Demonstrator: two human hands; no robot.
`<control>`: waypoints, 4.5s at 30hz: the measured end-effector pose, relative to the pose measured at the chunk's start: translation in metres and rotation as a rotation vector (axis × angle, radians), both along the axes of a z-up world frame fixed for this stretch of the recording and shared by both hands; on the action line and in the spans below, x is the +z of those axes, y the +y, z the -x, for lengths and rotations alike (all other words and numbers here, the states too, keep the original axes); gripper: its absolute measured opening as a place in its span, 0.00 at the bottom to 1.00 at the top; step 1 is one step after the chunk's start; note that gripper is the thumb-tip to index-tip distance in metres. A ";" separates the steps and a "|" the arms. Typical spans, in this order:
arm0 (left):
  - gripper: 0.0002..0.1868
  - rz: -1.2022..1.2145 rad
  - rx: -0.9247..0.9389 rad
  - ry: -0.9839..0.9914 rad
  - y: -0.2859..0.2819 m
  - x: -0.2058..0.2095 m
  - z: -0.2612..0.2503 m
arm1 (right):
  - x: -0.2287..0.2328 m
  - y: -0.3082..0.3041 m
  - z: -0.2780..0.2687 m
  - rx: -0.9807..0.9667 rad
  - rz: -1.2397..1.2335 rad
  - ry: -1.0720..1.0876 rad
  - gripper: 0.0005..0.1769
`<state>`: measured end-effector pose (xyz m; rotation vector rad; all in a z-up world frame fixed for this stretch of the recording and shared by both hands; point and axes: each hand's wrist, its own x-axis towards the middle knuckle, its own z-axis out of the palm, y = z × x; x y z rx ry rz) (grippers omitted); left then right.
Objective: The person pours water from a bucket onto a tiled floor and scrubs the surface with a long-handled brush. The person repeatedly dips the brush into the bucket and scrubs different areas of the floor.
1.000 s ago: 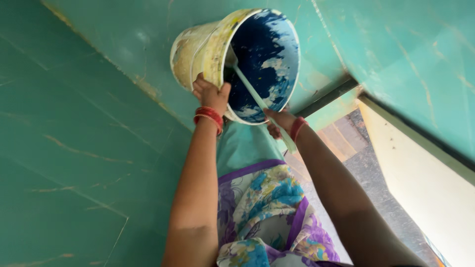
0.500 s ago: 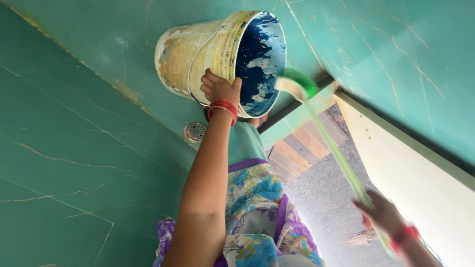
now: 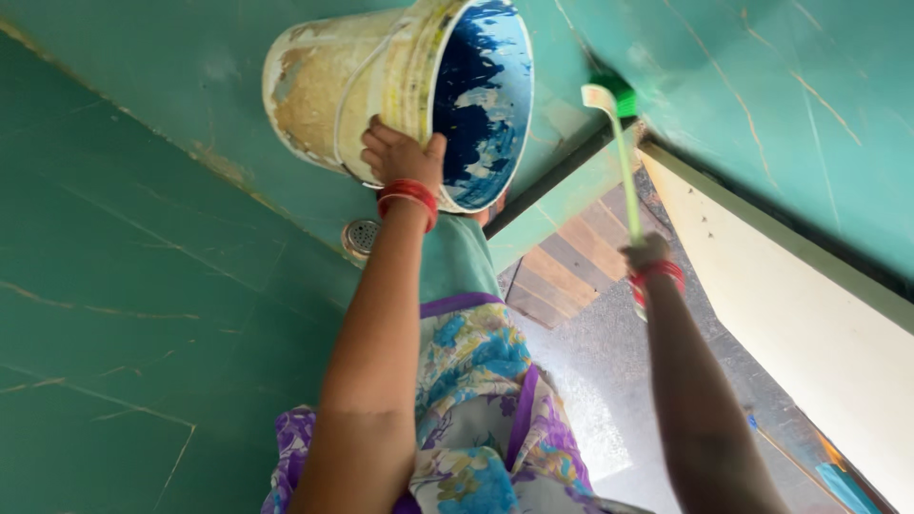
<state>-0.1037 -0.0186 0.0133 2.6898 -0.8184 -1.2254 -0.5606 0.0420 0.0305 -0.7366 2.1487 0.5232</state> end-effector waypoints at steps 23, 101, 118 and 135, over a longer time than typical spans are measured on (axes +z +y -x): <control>0.50 0.054 0.036 0.118 0.026 0.003 -0.065 | 0.061 0.042 0.020 -0.756 0.007 -0.219 0.18; 0.50 -0.013 -0.001 0.202 0.034 -0.002 -0.077 | 0.089 -0.067 -0.023 -1.527 0.287 -1.511 0.09; 0.49 0.048 0.040 0.195 0.048 -0.006 -0.088 | 0.110 -0.055 -0.021 -1.330 0.067 -1.510 0.04; 0.49 0.149 0.115 0.177 0.056 -0.023 -0.116 | 0.104 -0.129 -0.121 -0.849 0.125 -1.118 0.07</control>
